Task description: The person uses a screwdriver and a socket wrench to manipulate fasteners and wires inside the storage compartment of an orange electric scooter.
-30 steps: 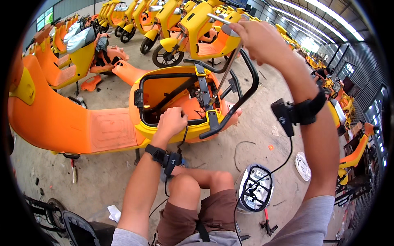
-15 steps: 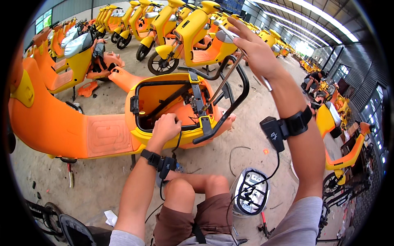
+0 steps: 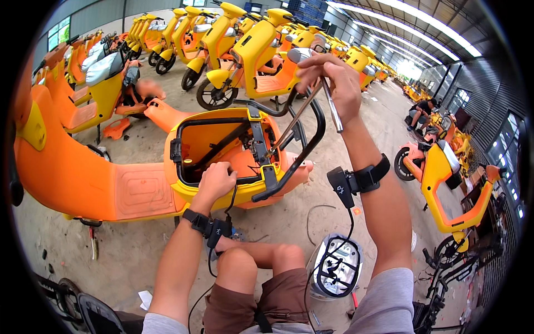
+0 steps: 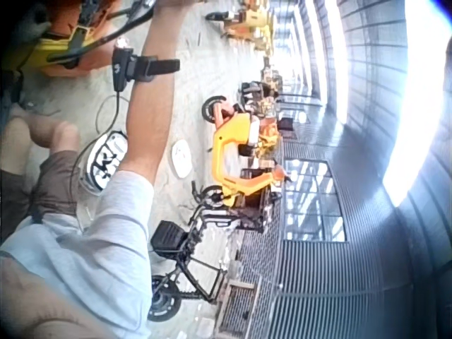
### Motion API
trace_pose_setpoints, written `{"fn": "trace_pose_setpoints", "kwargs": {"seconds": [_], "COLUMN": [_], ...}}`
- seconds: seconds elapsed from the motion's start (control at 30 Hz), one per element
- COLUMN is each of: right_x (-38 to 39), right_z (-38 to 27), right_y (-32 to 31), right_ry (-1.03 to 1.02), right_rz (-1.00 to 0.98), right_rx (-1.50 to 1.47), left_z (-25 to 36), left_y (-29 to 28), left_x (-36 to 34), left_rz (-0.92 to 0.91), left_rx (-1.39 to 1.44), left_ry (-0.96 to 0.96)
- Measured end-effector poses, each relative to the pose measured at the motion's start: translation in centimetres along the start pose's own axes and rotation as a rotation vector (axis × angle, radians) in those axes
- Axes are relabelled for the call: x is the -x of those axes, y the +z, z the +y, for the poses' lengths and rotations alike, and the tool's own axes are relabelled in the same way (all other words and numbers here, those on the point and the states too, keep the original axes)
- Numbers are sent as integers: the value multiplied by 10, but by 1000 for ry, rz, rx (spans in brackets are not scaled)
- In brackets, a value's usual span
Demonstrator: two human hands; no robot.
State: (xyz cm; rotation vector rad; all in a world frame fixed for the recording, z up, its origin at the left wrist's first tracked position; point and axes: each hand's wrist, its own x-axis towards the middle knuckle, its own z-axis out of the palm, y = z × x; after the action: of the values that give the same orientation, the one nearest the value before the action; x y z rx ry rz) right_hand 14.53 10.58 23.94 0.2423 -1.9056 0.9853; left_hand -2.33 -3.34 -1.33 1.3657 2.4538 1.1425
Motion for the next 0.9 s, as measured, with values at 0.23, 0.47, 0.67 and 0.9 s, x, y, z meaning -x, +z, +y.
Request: {"fn": "trace_pose_setpoints", "kwargs": {"seconds": [0.23,0.47,0.67,0.9], "right_x": [-17,15,22,6], "right_z": [-3,32,35,-19], "right_y": [30,8,-6,-9], "right_ry": [-14,-542,-768,-72], "right_rz": [301,199,44,-167], "right_rx": [1117,802,852,1431], "left_z": [0,1,-3,-3], "left_y": [-5,-1,-1,-4], "left_x": [2,1,1,4], "left_rz": [0,9,20,-10], "left_rx": [21,7,7,16], "left_ry": [-19,-3,-3,-33]}}
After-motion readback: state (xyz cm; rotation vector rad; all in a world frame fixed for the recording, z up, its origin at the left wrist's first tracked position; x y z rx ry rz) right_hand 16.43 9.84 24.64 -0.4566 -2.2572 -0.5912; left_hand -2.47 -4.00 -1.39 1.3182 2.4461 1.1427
